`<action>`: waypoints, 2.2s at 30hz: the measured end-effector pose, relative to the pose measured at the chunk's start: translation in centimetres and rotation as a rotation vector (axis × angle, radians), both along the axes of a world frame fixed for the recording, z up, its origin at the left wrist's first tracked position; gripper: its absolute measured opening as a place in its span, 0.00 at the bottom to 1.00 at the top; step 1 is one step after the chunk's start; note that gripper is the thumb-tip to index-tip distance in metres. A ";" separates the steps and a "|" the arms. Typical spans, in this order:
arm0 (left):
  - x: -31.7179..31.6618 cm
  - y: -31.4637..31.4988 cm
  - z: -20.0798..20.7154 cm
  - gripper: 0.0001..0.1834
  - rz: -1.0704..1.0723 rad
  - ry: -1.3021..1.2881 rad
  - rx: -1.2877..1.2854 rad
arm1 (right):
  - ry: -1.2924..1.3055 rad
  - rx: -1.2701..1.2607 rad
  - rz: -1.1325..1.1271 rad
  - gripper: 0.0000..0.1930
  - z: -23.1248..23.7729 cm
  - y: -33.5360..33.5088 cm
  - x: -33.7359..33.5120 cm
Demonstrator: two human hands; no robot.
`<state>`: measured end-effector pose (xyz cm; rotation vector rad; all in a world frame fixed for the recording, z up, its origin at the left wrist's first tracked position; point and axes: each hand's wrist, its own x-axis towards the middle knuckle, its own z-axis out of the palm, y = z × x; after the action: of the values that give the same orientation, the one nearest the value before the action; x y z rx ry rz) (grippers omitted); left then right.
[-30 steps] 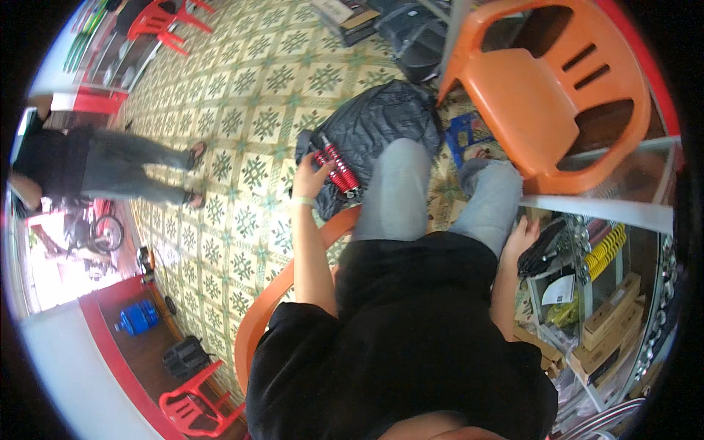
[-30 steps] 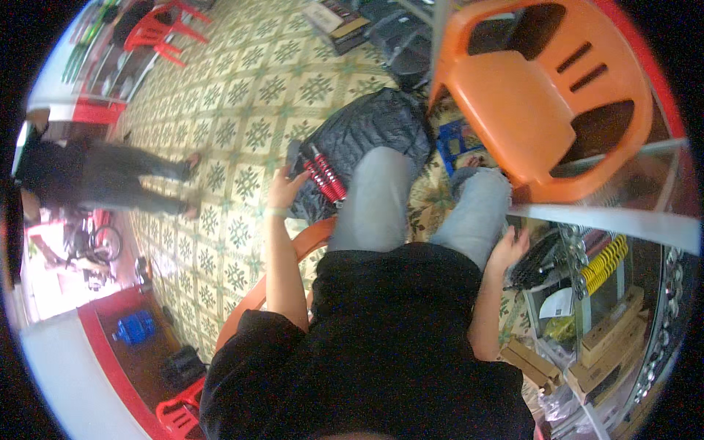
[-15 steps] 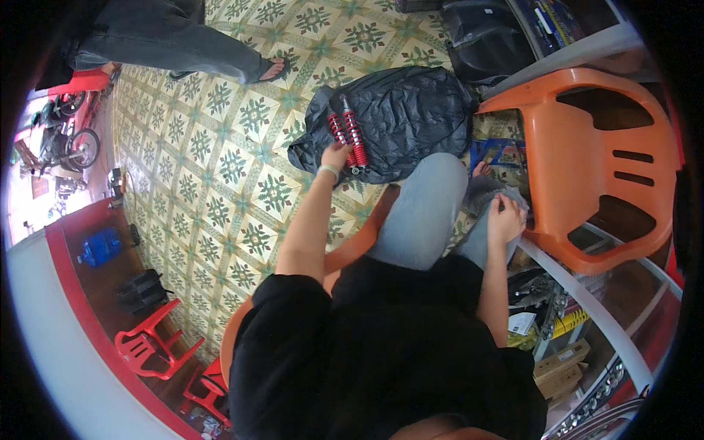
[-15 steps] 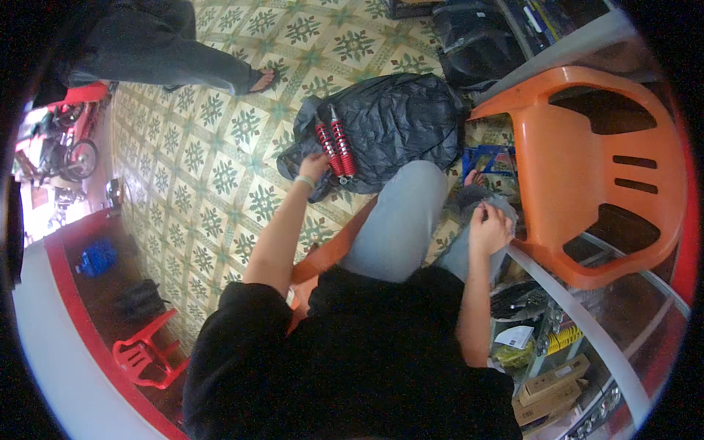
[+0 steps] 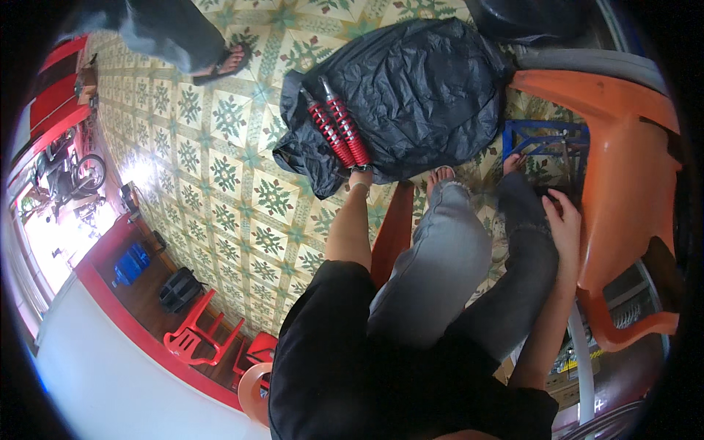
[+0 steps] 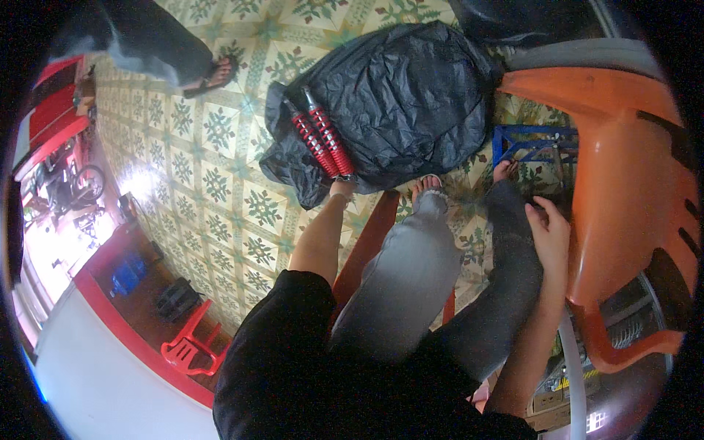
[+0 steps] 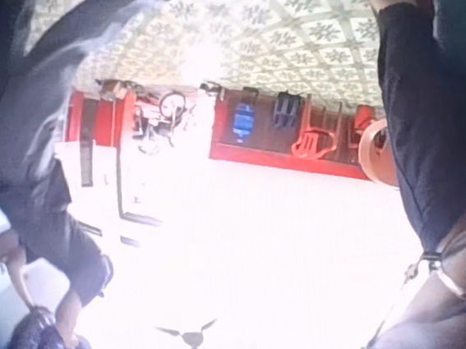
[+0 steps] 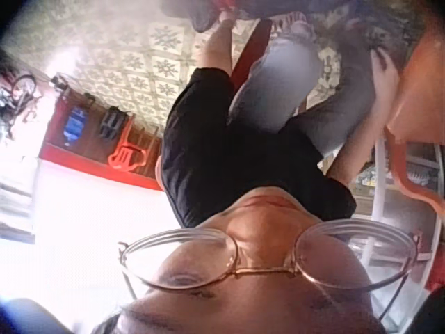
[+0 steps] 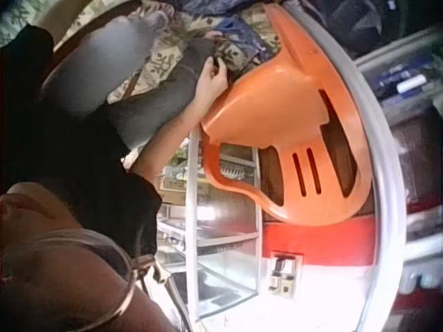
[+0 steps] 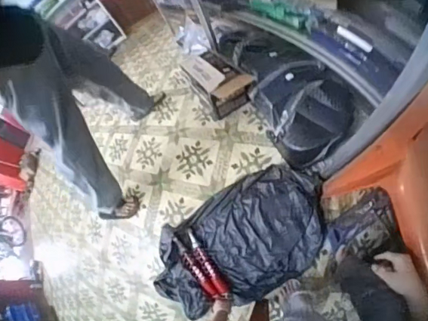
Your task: The person sorts motorcycle shock absorbers by color and style, picking them up from a pile and placing them onto a glass shelf.
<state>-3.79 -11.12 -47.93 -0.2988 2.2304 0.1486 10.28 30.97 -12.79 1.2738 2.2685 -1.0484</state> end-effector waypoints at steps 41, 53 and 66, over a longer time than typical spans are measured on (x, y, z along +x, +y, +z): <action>-5.0 10.3 14.9 0.20 0.158 0.114 0.577 | 0.125 -0.291 0.291 0.15 -3.1 -5.5 -8.4; -8.9 15.2 24.6 0.16 0.111 0.109 0.722 | -0.141 -1.112 -0.585 0.51 -17.2 -10.2 -15.0; -7.4 17.2 29.7 0.15 -0.225 0.035 0.627 | 0.202 -1.661 -0.962 0.39 -22.1 -18.1 -19.3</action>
<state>-11.23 6.03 -18.21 0.2951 2.1084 0.7128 -8.98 12.83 -34.92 1.2104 0.0682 -2.4731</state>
